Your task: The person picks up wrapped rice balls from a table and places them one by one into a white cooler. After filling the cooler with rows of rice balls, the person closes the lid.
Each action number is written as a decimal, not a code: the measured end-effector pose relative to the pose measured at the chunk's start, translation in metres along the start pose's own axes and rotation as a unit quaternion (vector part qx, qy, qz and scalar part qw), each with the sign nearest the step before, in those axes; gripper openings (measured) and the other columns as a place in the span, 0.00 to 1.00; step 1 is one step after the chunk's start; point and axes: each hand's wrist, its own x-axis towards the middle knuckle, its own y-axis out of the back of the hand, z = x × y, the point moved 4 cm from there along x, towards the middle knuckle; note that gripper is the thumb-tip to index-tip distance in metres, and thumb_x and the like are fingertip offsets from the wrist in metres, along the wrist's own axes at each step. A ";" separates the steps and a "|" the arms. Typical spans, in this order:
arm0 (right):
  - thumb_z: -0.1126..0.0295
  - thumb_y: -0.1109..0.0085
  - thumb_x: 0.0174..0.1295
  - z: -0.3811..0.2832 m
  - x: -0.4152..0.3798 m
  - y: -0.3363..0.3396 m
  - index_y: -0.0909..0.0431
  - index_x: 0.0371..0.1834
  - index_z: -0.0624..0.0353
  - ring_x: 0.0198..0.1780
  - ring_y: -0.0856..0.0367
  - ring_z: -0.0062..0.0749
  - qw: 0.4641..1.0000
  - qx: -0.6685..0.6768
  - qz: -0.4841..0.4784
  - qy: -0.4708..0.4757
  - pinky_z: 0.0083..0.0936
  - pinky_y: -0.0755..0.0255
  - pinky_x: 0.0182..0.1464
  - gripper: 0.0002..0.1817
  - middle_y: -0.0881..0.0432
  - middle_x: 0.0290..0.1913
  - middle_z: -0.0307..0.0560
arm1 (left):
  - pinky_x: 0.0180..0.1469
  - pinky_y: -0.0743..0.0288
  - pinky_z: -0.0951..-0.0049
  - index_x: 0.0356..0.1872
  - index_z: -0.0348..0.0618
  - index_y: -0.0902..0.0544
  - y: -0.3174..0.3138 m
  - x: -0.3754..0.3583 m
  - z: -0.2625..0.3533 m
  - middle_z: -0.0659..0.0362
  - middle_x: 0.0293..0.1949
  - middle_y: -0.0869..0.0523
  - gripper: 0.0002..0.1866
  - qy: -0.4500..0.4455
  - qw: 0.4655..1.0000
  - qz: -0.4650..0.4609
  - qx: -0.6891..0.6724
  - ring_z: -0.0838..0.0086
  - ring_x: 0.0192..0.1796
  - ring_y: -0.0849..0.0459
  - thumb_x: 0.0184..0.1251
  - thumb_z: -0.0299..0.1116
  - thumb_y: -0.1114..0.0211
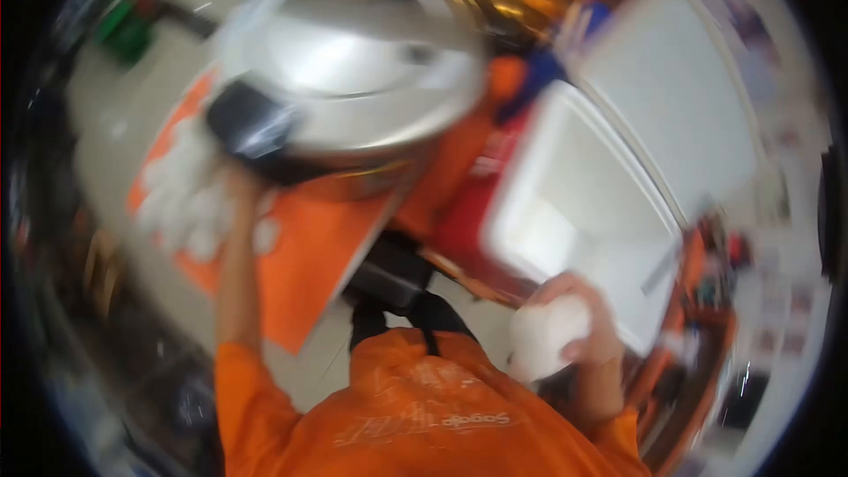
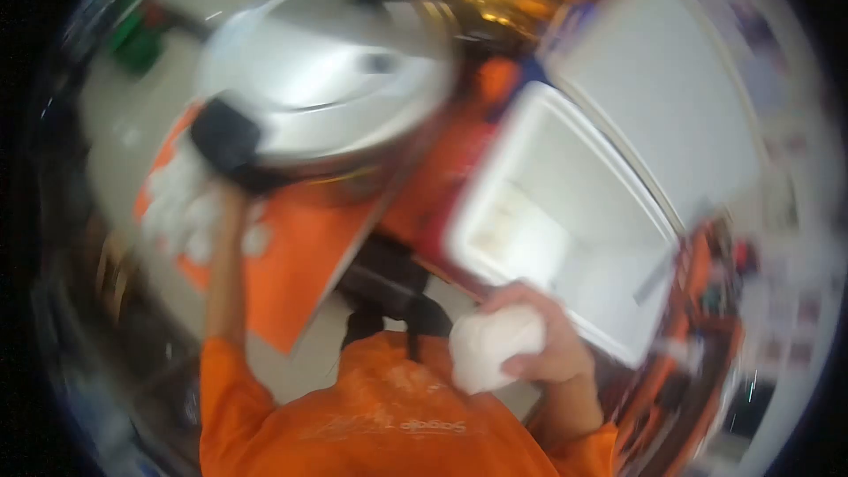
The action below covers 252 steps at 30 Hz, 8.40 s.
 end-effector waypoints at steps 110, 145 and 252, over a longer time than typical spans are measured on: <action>0.77 0.48 0.55 0.290 0.027 0.394 0.31 0.58 0.70 0.42 0.24 0.30 0.921 0.054 0.323 -0.210 0.28 0.24 0.41 0.24 0.24 0.42 0.48 | 0.56 0.23 0.58 0.58 0.31 0.24 0.293 -0.150 0.283 0.43 0.60 0.23 0.29 -0.385 0.465 -0.439 -0.666 0.58 0.55 0.18 0.56 0.32 0.27; 0.59 0.23 0.44 -0.011 0.003 0.024 0.32 0.61 0.60 0.53 0.22 0.31 0.998 -0.029 0.039 0.052 0.27 0.28 0.56 0.41 0.21 0.51 0.44 | 0.59 0.29 0.56 0.58 0.34 0.23 0.048 -0.076 -0.077 0.41 0.54 0.18 0.37 0.061 0.997 0.026 0.039 0.48 0.57 0.21 0.56 0.56 0.32; 0.65 0.36 0.61 0.082 -0.006 0.263 0.33 0.65 0.63 0.54 0.20 0.39 0.980 -0.028 0.011 -0.194 0.35 0.14 0.35 0.30 0.25 0.57 0.53 | 0.61 0.26 0.58 0.55 0.46 0.19 0.278 -0.112 0.496 0.50 0.58 0.22 0.24 -0.490 0.731 -0.221 -0.420 0.49 0.65 0.28 0.53 0.24 0.32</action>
